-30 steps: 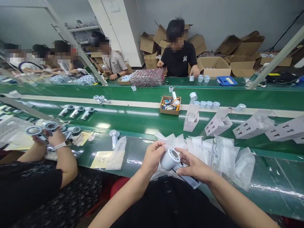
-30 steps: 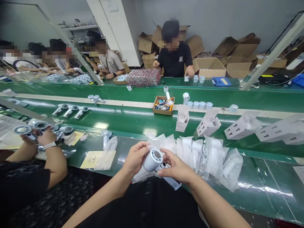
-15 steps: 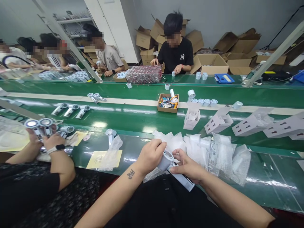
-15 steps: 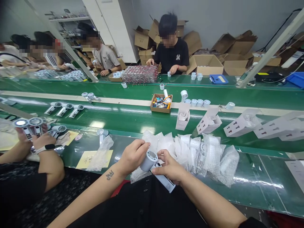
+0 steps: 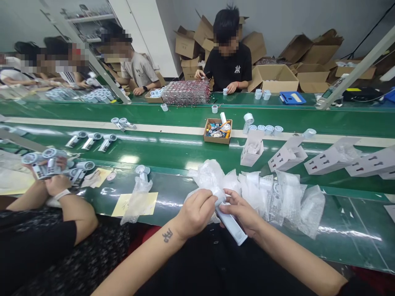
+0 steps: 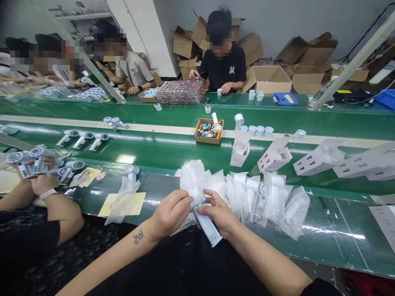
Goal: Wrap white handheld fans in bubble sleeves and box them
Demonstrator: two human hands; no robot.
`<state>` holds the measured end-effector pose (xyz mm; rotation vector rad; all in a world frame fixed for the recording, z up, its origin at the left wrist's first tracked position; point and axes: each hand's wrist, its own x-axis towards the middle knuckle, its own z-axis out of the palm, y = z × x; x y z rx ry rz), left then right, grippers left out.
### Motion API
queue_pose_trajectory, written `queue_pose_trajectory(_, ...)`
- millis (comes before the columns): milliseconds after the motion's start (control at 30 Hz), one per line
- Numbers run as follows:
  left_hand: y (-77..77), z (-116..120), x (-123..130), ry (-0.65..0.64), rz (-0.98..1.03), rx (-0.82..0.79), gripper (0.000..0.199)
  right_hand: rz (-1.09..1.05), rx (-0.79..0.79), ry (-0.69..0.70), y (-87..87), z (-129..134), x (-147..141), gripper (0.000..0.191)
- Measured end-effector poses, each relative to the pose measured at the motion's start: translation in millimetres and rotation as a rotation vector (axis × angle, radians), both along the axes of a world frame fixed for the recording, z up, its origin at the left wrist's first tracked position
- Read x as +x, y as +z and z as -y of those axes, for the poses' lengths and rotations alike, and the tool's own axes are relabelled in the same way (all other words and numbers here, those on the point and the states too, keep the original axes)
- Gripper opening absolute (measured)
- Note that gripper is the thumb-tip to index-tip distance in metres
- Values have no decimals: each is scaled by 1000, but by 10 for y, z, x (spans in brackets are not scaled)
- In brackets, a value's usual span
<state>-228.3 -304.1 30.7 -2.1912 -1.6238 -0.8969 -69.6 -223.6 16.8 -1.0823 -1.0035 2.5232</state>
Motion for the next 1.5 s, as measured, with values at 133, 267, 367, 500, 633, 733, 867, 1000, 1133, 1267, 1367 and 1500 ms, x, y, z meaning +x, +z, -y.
queue_pose_trajectory(133,-194,148,-168,136,10,-50,20,26,44,-72,45,-11,68,62)
queue_pose_trajectory(267,-368,243,-361,386,352,-189,17,109,169,-270,135,-175,170,49)
queue_pose_trajectory(367,-257,130,-293,281,968,-387,11,72,199,-209,204,-254,187,45)
queue_pose_trajectory(500,-116,-137,-71,-84,1515,-559,39,-90,70,-30,209,-162,152,44)
queue_pose_trajectory(633,-254,-201,43,12,1372,-425,27,-75,-12,-61,147,-45,168,46)
queue_pose_trajectory(733,-389,-166,58,110,1083,-217,16,-7,-95,-106,131,7,177,41)
queue_pose_trajectory(867,-410,-156,37,142,854,-117,13,39,-222,-101,159,58,146,37)
queue_pose_trajectory(1000,-262,-97,92,146,510,-4,19,34,-234,-149,157,60,98,39)
queue_pose_trajectory(1133,-122,-65,175,41,425,16,17,98,-233,-311,112,-3,81,38)
queue_pose_trajectory(1267,-165,-207,81,82,864,-392,16,28,-184,-215,148,-16,127,43)
queue_pose_trajectory(1367,-281,-303,-20,10,1064,-499,15,4,-190,-128,206,18,163,47)
queue_pose_trajectory(1500,-352,-277,-46,108,737,-246,12,29,-188,-85,237,36,175,44)
